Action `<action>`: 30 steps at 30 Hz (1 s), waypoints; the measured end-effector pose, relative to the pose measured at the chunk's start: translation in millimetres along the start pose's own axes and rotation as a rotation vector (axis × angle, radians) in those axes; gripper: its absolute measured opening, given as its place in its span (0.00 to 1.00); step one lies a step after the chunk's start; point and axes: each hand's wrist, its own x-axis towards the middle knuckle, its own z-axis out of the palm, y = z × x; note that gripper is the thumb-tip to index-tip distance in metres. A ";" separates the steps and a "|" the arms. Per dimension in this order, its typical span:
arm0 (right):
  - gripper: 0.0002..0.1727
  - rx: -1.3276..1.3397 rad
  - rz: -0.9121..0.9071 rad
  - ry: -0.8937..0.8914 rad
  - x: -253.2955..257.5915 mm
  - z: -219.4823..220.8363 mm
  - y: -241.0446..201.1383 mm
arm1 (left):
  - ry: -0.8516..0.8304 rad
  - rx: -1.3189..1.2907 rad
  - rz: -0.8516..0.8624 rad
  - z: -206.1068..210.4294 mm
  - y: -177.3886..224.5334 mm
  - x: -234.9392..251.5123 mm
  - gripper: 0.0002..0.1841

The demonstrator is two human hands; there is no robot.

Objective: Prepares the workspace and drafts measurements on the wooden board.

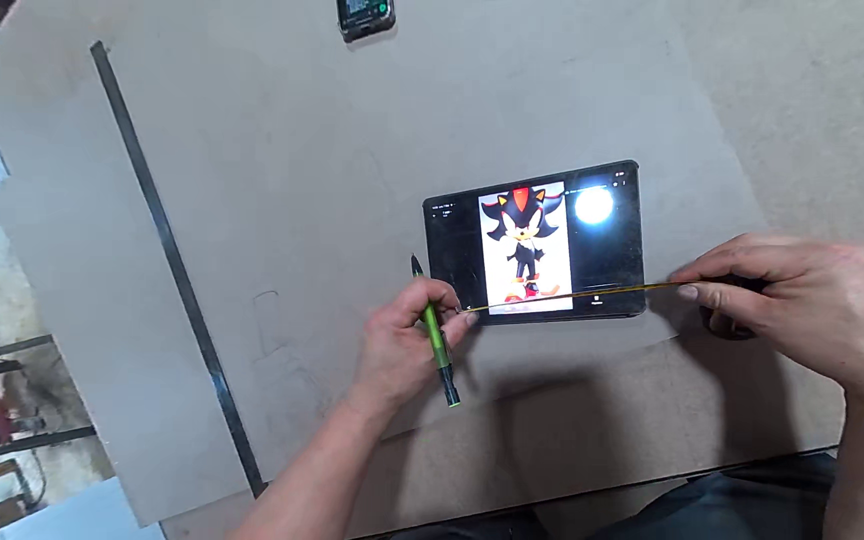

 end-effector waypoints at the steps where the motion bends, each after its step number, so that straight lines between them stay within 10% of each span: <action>1: 0.09 0.008 -0.014 0.009 1.3 1.6 1.7 | -0.007 0.001 0.000 0.4 -2.4 2.7 0.10; 11: 0.12 -0.129 -0.016 0.146 27.6 17.5 18.7 | 0.136 0.137 0.166 -1.0 -41.0 48.7 0.15; 18: 0.15 -0.123 -0.048 0.174 38.2 26.0 39.4 | 0.284 0.481 -0.129 -49.0 -130.9 68.4 0.27; 30: 0.15 -0.165 -0.181 0.100 72.7 16.5 59.2 | 0.284 0.638 -0.158 -54.1 -141.0 101.1 0.27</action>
